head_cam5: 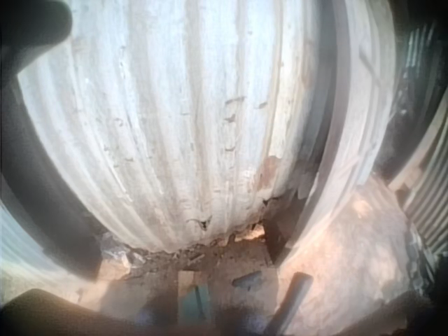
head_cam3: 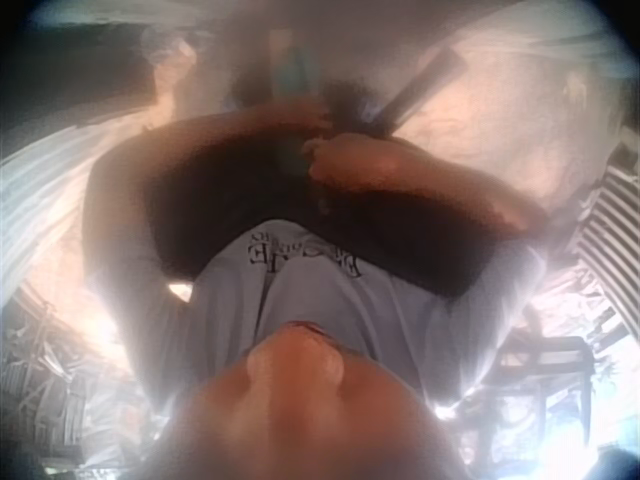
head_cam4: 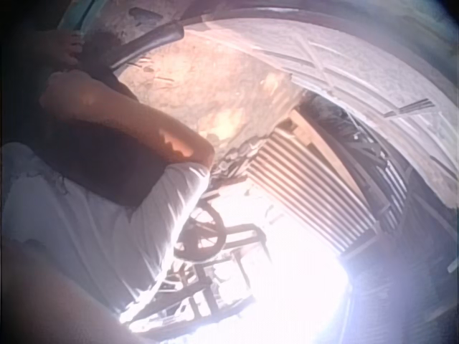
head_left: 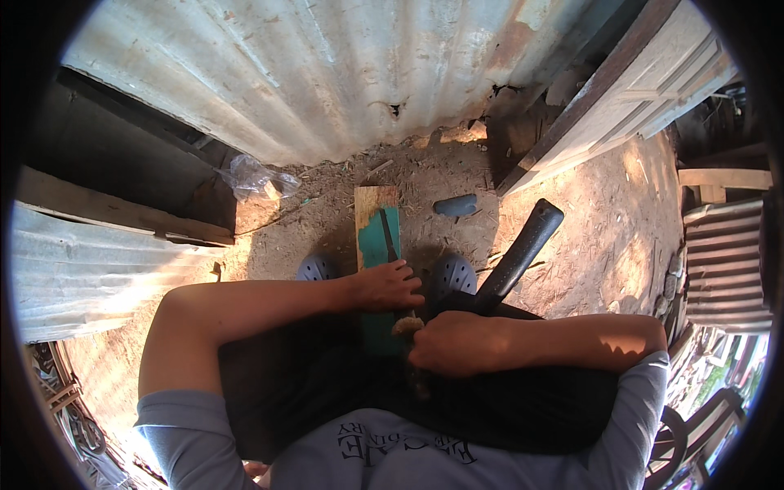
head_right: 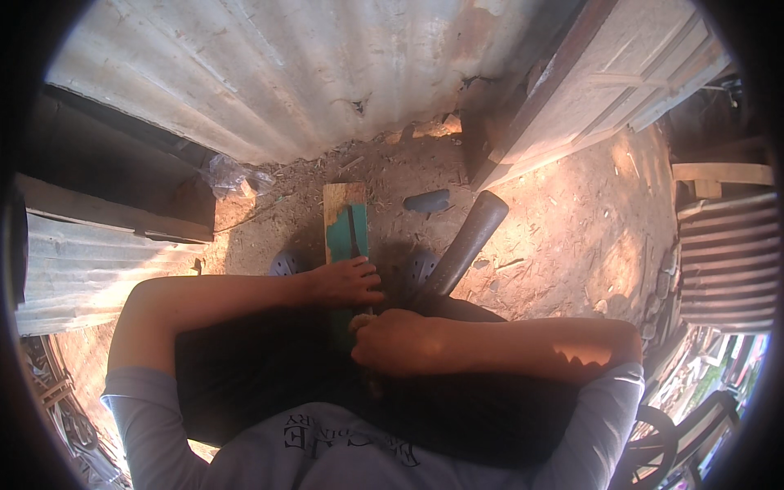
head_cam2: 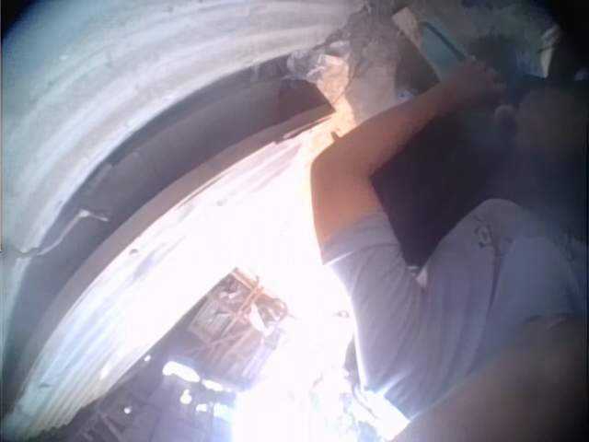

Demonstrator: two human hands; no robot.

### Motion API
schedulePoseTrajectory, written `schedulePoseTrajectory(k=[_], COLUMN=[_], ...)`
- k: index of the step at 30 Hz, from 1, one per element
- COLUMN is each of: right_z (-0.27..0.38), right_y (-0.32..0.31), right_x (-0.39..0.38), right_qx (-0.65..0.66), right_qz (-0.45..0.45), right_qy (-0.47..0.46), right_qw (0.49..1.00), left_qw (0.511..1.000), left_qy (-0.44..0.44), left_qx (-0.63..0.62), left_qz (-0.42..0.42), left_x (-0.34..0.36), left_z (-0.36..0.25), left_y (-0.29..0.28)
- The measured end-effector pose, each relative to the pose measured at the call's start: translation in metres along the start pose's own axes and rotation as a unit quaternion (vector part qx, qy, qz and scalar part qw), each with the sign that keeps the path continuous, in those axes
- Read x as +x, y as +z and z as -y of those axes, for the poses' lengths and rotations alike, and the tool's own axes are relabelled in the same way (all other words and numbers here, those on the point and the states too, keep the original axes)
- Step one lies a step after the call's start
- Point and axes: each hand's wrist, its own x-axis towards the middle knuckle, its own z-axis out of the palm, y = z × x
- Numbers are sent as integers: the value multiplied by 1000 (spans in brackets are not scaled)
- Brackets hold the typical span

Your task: The person uses a hammer and chisel to carve a small cylindrical wooden object placed on a green board. They repeatedly strike the chisel to shape the wood, occasionally lifting the object to inspect the progress.

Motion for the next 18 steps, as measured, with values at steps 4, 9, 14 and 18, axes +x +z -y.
schedulePoseTrajectory(k=[4,9,14,18], right_z=[0,-1,-1,2], right_y=[2,1,2,-1], right_x=[0,-2,-1,-2], right_qx=[7,6,5,-2], right_qz=[-16,-15,-28,-22], right_qy=[0,-15,-8,12], right_qw=[1000,1000,1000,1000], left_qw=[1000,1000,1000,1000], left_qy=[2,4,2,8], left_qx=[4,-3,-15,-23], left_qz=[-4,-9,-6,-15], left_x=[-2,0,0,0], left_z=[1,2,3,4], left_y=[1,-4,-6,-7])
